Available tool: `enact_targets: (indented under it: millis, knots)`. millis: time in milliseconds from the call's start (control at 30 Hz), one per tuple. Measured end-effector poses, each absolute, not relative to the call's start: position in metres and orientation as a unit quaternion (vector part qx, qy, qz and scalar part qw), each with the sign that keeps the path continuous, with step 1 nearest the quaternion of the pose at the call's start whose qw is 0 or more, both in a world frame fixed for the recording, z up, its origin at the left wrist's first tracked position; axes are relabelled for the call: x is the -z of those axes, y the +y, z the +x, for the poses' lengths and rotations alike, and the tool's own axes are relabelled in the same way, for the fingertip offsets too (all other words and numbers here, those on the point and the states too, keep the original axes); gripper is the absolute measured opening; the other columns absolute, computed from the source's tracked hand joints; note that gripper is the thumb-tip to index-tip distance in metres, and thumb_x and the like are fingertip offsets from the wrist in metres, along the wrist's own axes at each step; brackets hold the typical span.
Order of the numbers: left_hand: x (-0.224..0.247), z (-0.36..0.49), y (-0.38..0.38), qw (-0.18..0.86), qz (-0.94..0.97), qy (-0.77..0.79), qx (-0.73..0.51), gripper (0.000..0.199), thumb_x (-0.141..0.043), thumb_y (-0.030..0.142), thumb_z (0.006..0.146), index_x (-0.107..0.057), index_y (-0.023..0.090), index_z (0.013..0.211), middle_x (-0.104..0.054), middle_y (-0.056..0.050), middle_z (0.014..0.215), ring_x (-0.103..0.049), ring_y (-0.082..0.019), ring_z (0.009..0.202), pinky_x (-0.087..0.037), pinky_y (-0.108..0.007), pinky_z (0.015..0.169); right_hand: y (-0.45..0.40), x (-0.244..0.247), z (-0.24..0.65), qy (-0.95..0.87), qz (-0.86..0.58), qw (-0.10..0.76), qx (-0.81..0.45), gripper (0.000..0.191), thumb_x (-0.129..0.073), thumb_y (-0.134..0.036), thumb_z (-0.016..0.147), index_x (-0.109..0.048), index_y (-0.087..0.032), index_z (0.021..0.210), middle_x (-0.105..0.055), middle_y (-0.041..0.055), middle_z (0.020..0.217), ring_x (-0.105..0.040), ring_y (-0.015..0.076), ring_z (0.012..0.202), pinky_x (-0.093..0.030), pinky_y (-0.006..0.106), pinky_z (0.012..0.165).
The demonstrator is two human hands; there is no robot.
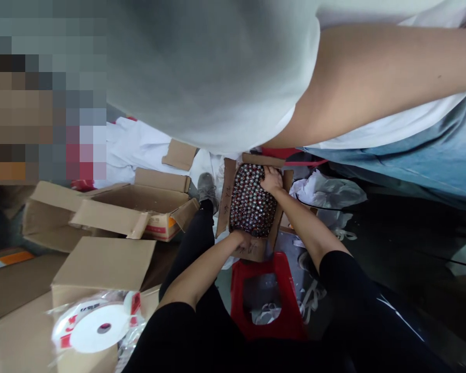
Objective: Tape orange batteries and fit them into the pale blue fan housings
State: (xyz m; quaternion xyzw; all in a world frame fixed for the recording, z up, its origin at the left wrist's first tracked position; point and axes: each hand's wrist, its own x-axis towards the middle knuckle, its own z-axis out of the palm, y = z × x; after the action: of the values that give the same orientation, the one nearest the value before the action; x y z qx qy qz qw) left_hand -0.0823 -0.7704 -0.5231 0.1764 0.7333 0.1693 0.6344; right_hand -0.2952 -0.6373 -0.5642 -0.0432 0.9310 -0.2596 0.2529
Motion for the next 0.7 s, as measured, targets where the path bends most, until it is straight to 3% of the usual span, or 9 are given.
enact_targets:
  millis: [167,300,400,500,600,700]
  knots:
    - [0.517,-0.094,-0.777,0.633,0.140,0.749,-0.137,0.035,-0.067,0.042,0.101,-0.066,0.018,0.127,-0.067,-0.009,0.129,-0.068,-0.023,0.111,-0.061,-0.042,0.094,-0.650,0.572,-0.289,0.946,-0.024,0.228,0.230,0.065,-0.067,-0.033,0.087,-0.051,-0.016,0.147,-0.046,0.0218,0.151,-0.041,0.0418,0.139,-0.036,0.062,0.118]
    - [0.511,-0.123,-0.789,0.532,0.098,0.825,-0.163,0.036,-0.065,0.043,0.102,-0.065,0.017,0.127,-0.067,-0.010,0.127,-0.068,-0.022,0.110,-0.060,-0.044,0.095,-0.656,0.576,-0.280,0.952,-0.047,0.198,0.227,0.056,-0.065,-0.036,0.092,-0.056,-0.015,0.143,-0.044,0.0223,0.149,-0.038,0.0415,0.137,-0.036,0.060,0.117]
    - [0.516,-0.164,-0.799,0.418,0.060,0.889,-0.178,0.034,-0.052,0.036,0.108,-0.063,0.016,0.133,-0.066,-0.013,0.132,-0.065,-0.024,0.120,-0.055,-0.046,0.105,-0.653,0.578,-0.280,0.954,-0.067,0.185,0.227,0.060,-0.061,-0.044,0.097,-0.054,-0.015,0.148,-0.047,0.0225,0.143,-0.039,0.0415,0.132,-0.037,0.060,0.116]
    - [0.530,-0.213,-0.806,0.306,0.027,0.935,-0.179,0.044,-0.038,0.027,0.109,-0.052,0.012,0.148,-0.051,-0.019,0.154,-0.048,-0.029,0.144,-0.041,-0.046,0.121,-0.645,0.580,-0.285,0.952,-0.095,0.184,0.227,0.060,-0.054,-0.048,0.102,-0.054,-0.015,0.152,-0.049,0.0230,0.141,-0.041,0.0426,0.130,-0.037,0.061,0.113]
    - [0.550,-0.252,-0.808,0.237,0.027,0.954,-0.183,0.060,-0.046,0.030,0.106,-0.035,0.007,0.161,-0.029,-0.020,0.170,-0.025,-0.032,0.159,-0.028,-0.044,0.130,-0.637,0.583,-0.291,0.947,-0.129,0.190,0.227,0.058,-0.048,-0.045,0.105,-0.054,-0.015,0.153,-0.050,0.0233,0.142,-0.041,0.0429,0.130,-0.036,0.061,0.114]
    - [0.566,-0.266,-0.809,0.209,0.047,0.958,-0.189,0.069,-0.051,0.035,0.104,-0.031,0.007,0.164,-0.029,-0.020,0.170,-0.023,-0.033,0.159,-0.023,-0.045,0.131,-0.631,0.585,-0.295,0.934,-0.179,0.204,0.232,0.057,-0.050,-0.040,0.105,-0.052,-0.017,0.156,-0.052,0.0197,0.148,-0.039,0.0404,0.134,-0.033,0.057,0.119]
